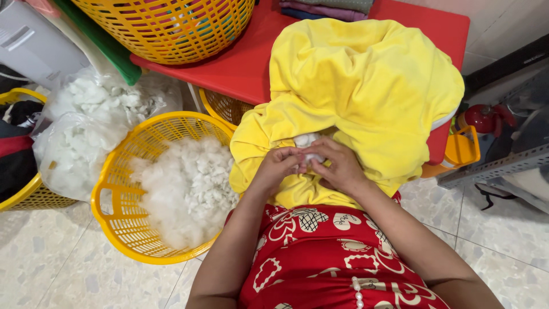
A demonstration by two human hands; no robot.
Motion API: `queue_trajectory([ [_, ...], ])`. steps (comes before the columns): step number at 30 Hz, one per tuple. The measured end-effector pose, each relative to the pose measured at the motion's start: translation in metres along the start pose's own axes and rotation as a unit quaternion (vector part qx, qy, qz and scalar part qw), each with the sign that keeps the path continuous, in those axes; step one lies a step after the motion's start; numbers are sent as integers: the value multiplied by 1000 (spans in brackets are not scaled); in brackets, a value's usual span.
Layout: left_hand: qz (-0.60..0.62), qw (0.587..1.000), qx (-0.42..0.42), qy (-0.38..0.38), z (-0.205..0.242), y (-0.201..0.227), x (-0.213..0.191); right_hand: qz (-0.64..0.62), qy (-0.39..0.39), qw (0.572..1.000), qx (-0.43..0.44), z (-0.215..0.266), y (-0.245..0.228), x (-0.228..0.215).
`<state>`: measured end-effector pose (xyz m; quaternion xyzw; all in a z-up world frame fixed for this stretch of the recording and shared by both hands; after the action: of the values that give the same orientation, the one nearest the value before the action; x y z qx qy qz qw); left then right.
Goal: The person repeatedly picks white cotton from a yellow basket and inserts it into a yellow fabric item resting on their lap. The person continues this process throughout the clip, gradually filling the fabric item with cotton.
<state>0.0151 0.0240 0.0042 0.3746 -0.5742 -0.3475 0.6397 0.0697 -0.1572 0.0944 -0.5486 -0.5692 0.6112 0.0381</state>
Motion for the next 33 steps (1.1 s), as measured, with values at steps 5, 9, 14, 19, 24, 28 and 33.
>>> queue_trajectory([
  [5,8,999,-23,21,6,19,-3,-40,104,993,32,1,21,-6],
  [9,5,999,42,-21,7,20,-1,-300,80,949,46,-2,37,-2],
  [14,-5,997,72,14,4,15,5,-271,5,947,172,-6,33,4],
  [19,26,997,55,44,7,17,18,-204,-37,968,138,-4,-1,-2],
  [24,6,992,115,47,10,21,25,-174,-10,982,67,-5,-21,-4],
  [28,-67,987,132,62,13,19,22,-118,-17,991,69,-3,-20,-1],
  [33,-59,993,90,53,14,14,17,-61,-15,994,91,-4,-10,1],
])
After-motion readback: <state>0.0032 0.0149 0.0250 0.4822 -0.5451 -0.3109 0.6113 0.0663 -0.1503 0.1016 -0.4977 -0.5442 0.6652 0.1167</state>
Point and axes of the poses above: each hand's wrist, its own z-axis away from the middle knuckle, its own x-axis out of the palm, y = z × x, the point moved 2 cm from there along -z, towards the middle knuckle, and after that the axes turned 9 degrees about x, right-handed, at the moved point
